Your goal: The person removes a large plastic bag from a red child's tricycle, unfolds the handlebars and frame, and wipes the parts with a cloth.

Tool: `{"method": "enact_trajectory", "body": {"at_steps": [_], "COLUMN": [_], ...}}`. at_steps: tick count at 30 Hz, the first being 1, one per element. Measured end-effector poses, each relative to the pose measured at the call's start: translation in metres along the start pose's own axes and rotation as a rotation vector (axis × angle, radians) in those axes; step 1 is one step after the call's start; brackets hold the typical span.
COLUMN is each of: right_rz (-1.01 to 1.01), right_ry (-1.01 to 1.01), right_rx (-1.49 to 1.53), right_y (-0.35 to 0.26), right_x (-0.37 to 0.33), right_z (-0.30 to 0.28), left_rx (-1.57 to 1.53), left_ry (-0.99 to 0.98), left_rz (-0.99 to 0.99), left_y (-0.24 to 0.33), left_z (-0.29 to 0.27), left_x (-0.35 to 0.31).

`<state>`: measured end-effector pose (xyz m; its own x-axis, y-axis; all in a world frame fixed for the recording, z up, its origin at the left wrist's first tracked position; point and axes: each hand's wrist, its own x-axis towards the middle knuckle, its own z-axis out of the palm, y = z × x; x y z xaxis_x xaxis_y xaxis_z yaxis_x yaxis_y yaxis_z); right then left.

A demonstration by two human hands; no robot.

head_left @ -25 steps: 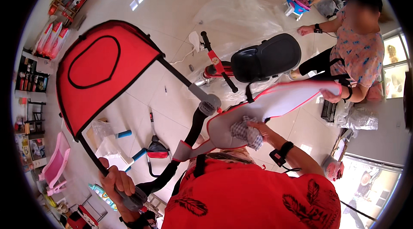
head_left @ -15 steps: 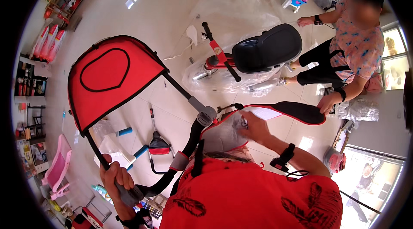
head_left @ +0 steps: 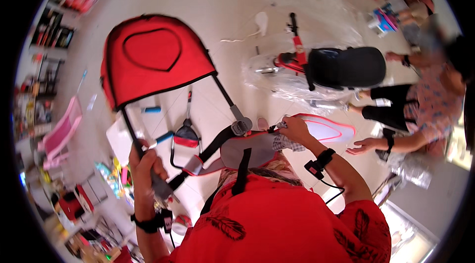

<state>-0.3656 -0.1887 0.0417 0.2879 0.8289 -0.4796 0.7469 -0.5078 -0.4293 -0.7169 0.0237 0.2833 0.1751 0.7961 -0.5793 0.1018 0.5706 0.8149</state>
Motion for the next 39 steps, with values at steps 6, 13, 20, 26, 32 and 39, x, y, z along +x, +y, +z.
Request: {"method": "enact_trajectory", "body": {"at_steps": [6, 13, 20, 26, 32, 39], "right_rz": [-0.322, -0.298, -0.328, -0.428, -0.364, -0.030], "right_ry": [-0.186, -0.322, -0.488, -0.405, -0.842, -1.232], "right_rx": [0.221, 0.245, 0.252, 0.243, 0.606, 1.057], "right_y": [-0.085, -0.089, -0.080, -0.118, -0.237, -0.325], "right_x": [0.055, 0.091, 0.118, 0.117, 0.099, 0.074], "right_z": [0.025, 0.056, 0.088, 0.087, 0.034, 0.047], "left_rx": [0.194, 0.279, 0.341, 0.287, 0.443, 0.556], "left_ry": [-0.024, 0.067, 0.152, 0.124, 0.088, 0.010], "left_rz": [0.061, 0.064, 0.036, 0.050, 0.101, 0.133], "left_y": [-0.023, -0.067, -0.114, -0.152, -0.190, -0.216], "left_z": [0.011, -0.004, -0.013, -0.045, -0.068, -0.056], "left_x": [0.021, 0.033, 0.025, 0.010, -0.002, -0.016]}}
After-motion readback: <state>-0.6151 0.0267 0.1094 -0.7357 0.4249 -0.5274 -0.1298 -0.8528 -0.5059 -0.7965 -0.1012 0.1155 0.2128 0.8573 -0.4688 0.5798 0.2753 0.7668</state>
